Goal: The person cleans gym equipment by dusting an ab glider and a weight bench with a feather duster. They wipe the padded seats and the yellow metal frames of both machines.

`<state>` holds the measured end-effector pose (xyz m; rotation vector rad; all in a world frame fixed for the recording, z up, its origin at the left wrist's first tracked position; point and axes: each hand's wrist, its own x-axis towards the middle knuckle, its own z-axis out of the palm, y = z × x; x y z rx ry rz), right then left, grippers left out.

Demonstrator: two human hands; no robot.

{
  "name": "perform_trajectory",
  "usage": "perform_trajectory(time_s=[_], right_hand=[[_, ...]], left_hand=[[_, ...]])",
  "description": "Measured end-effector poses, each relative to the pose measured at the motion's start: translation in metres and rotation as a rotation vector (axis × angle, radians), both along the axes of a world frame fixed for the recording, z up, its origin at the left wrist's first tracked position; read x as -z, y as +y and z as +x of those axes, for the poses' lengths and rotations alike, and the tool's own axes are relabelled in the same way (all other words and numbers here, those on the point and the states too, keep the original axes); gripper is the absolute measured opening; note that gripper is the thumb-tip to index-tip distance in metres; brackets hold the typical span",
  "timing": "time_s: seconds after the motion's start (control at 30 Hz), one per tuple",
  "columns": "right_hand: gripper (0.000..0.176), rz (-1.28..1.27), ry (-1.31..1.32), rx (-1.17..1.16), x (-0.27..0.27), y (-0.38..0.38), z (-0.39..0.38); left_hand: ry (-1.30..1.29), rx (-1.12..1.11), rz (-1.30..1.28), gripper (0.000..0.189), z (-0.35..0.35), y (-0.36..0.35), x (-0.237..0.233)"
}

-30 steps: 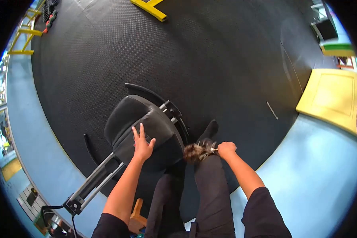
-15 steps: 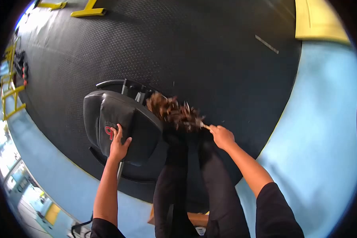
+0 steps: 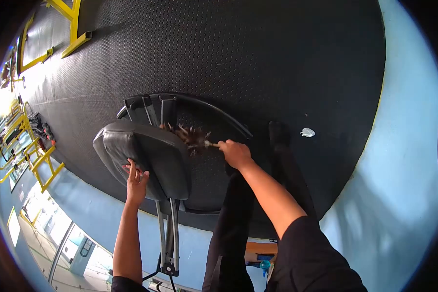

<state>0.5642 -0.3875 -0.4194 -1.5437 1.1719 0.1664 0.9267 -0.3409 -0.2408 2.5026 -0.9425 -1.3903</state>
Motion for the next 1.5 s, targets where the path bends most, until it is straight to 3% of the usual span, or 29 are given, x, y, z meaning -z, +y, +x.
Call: perform_trajectory(time_s=[0.03, 0.1, 0.13, 0.2, 0.33, 0.4, 0.47, 0.53, 0.57, 0.63, 0.67, 0.73, 0.8, 1.0, 1.07, 1.13, 1.27, 1.5], right_hand=[[0.021, 0.001, -0.005, -0.002, -0.001, 0.002, -0.001], [0.021, 0.033, 0.091, 0.265, -0.003, 0.000, -0.003], [0.021, 0.018, 0.084, 0.257, -0.003, 0.000, -0.009], [0.024, -0.020, 0.027, -0.004, -0.008, 0.000, -0.025], [0.029, -0.011, 0.113, 0.063, -0.017, -0.024, -0.048], [0.027, -0.271, 0.176, 0.460, -0.010, -0.020, -0.046], [0.024, -0.258, 0.081, 0.374, -0.026, -0.028, -0.053], [0.023, -0.016, 0.139, -0.191, -0.056, -0.044, -0.057], [0.023, -0.033, 0.144, -0.221, -0.067, -0.050, -0.056], [0.022, -0.095, 0.207, 0.128, -0.084, -0.054, -0.051], [0.022, -0.117, 0.198, 0.087, -0.089, -0.056, -0.045], [0.020, -0.276, 0.263, 0.628, -0.083, -0.053, -0.037], [0.026, -0.313, 0.307, 0.530, -0.095, -0.064, -0.049], [0.036, -0.410, 0.155, 0.067, -0.187, -0.111, -0.055], [0.036, -0.447, 0.125, -0.064, -0.223, -0.123, -0.045], [0.035, -0.582, 0.149, -0.181, -0.249, -0.132, -0.022], [0.035, -0.559, 0.050, -0.354, -0.319, -0.123, 0.048], [0.040, -0.535, -0.188, -0.694, -0.352, -0.028, 0.171]], left_hand=[[-0.003, 0.059, 0.031, 0.089, 0.002, 0.002, -0.002], [-0.001, 0.012, 0.016, 0.091, -0.004, 0.000, -0.004], [0.008, -0.031, -0.005, 0.092, -0.007, -0.003, -0.004], [-0.069, 0.034, 0.012, 0.092, -0.006, -0.002, -0.003], [-0.216, 0.237, 0.087, 0.090, -0.008, -0.007, -0.005], [-0.247, 0.258, 0.058, 0.090, -0.013, -0.009, -0.007], [-0.257, 0.253, 0.098, 0.092, -0.019, -0.015, -0.012], [-0.216, 0.193, 0.104, 0.092, -0.025, -0.025, -0.022], [-0.196, 0.194, 0.095, 0.091, -0.026, -0.026, -0.026], [-0.180, 0.156, 0.073, 0.090, -0.026, -0.022, -0.028], [-0.200, 0.187, 0.061, 0.090, -0.027, -0.021, -0.026], [-0.233, 0.158, 0.034, 0.089, -0.028, -0.016, -0.027], [-0.282, 0.230, 0.006, 0.088, -0.032, -0.018, -0.031], [-0.116, 0.008, -0.060, 0.086, -0.033, -0.014, -0.046], [-0.202, 0.002, 0.011, 0.072, -0.041, -0.017, -0.080], [-0.251, -0.187, -0.172, 0.066, -0.050, 0.004, -0.097], [-0.168, -0.530, -0.333, 0.061, -0.087, 0.085, -0.160], [-0.397, -0.767, -0.085, 0.067, -0.093, 0.342, -0.238]])
